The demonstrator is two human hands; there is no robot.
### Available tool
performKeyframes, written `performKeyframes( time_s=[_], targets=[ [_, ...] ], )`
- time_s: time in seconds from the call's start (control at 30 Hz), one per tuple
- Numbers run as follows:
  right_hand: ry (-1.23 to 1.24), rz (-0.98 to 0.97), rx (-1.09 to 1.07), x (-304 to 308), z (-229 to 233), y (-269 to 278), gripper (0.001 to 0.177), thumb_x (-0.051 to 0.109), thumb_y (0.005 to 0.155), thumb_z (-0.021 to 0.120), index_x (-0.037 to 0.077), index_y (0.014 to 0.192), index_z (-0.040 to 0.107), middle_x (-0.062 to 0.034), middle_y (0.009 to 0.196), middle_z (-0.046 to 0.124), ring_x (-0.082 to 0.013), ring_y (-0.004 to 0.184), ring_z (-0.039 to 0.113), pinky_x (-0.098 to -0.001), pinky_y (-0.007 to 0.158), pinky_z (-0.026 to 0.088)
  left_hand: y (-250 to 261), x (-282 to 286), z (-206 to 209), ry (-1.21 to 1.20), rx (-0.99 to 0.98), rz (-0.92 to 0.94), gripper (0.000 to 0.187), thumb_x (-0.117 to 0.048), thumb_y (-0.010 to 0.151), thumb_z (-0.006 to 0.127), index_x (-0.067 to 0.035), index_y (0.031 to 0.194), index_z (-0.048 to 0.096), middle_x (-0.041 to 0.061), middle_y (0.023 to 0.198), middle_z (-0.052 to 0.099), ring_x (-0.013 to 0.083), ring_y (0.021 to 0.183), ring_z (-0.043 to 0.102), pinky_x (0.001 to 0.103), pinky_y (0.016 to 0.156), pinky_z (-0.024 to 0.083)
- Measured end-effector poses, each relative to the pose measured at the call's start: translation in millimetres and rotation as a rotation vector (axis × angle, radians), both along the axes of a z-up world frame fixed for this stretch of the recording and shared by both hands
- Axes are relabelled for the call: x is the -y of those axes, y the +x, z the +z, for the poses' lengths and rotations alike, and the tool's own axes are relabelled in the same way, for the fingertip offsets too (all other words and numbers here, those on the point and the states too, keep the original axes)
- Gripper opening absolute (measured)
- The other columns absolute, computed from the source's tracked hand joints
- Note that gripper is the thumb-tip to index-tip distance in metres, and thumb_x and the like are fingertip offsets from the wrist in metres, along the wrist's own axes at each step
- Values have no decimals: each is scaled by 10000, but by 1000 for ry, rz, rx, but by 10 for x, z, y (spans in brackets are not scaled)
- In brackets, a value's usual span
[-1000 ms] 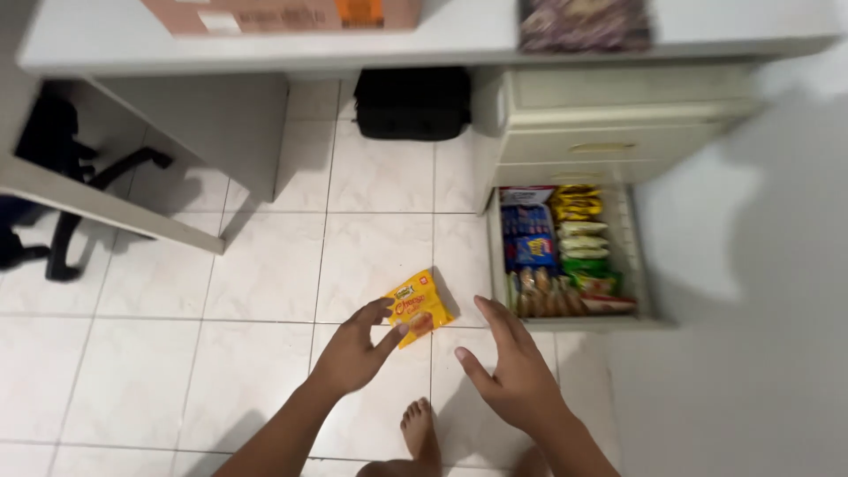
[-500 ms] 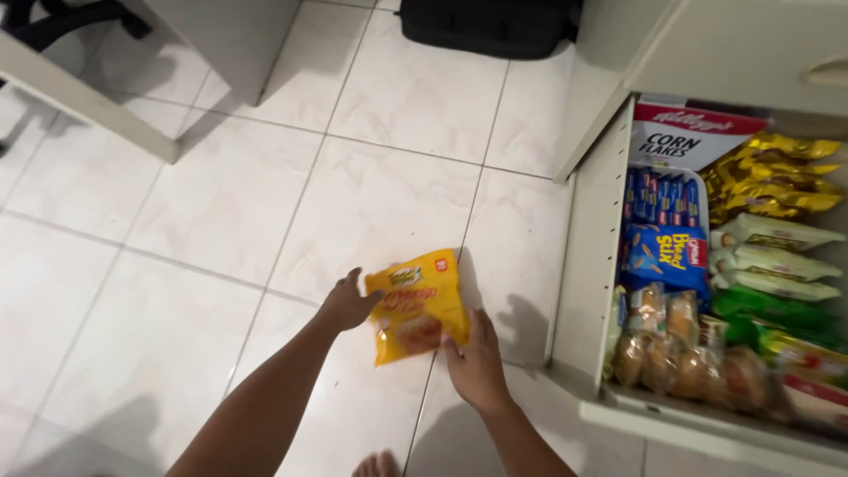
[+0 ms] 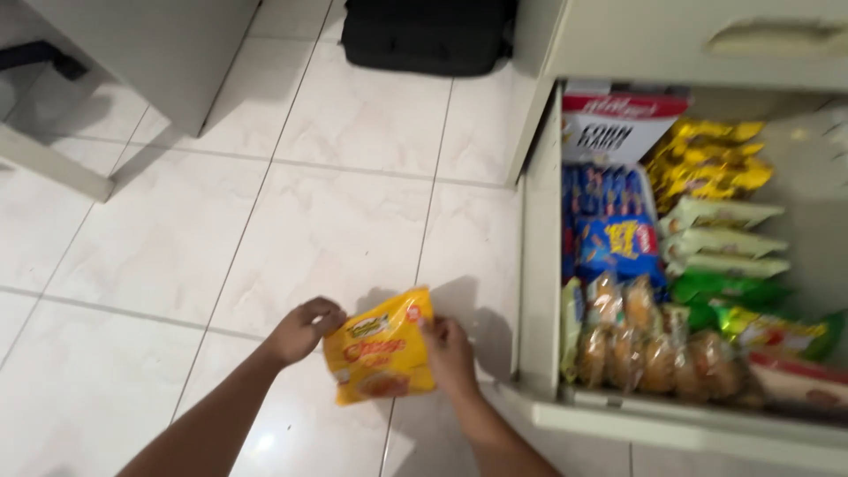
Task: Organize snack packages into a drawer and a cardboard box.
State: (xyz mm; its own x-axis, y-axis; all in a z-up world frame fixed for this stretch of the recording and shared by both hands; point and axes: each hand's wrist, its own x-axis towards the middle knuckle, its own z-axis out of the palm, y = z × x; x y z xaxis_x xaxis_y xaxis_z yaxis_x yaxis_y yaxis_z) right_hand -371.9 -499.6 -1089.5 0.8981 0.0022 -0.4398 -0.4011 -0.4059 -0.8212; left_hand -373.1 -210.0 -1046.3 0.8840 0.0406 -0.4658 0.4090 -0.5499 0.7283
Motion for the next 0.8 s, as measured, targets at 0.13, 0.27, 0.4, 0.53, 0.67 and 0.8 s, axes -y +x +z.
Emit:
performKeyframes(
  time_s=[0.13,0.27,0.4,0.53,0.67,0.8],
  targets=[
    [381,-153,189,116,135,-131,404,308,970,697,-17,1176,576,-113,1037,678,-175,927,643,-322,829,550,-60,202,298,-68,97,-59,202,-184,909,697,-22,1018,749,75,1076,725,179,1011,697,328,874,593],
    [381,-83,286,185,436,-161,333,206,968,634,32,1246,578,-45,1069,714,-112,956,694,-280,834,569,110,333,671,2,79,-56,248,-69,876,726,-27,1120,718,51,1044,741,147,949,737,314,836,633],
    [375,-71,274,361,126,-221,254,171,1012,604,11,1209,614,-78,1035,717,-150,916,666,-291,841,556,74,302,477,-5,182,-109,286,-18,868,705,-24,1154,722,54,998,744,130,953,724,290,852,639],
    [574,-18,370,354,59,-277,200,112,1003,614,-11,1160,595,-71,1082,718,-129,983,689,-279,876,563,2,220,670,-89,318,-24,316,4,899,696,-33,1212,710,50,1003,709,133,980,684,300,874,617],
    [566,14,321,429,481,-286,284,120,976,643,28,1226,542,-55,1113,662,-110,1025,637,-250,899,521,37,239,693,-166,281,-17,355,13,902,679,-63,1247,713,77,1036,684,151,1012,674,311,929,600],
    [445,2,355,378,462,-279,238,132,962,676,12,1150,593,-55,1081,684,-106,1003,677,-247,852,549,12,402,918,25,286,-187,429,3,840,663,-104,1251,720,98,1140,644,206,1039,664,334,927,591]
  ],
)
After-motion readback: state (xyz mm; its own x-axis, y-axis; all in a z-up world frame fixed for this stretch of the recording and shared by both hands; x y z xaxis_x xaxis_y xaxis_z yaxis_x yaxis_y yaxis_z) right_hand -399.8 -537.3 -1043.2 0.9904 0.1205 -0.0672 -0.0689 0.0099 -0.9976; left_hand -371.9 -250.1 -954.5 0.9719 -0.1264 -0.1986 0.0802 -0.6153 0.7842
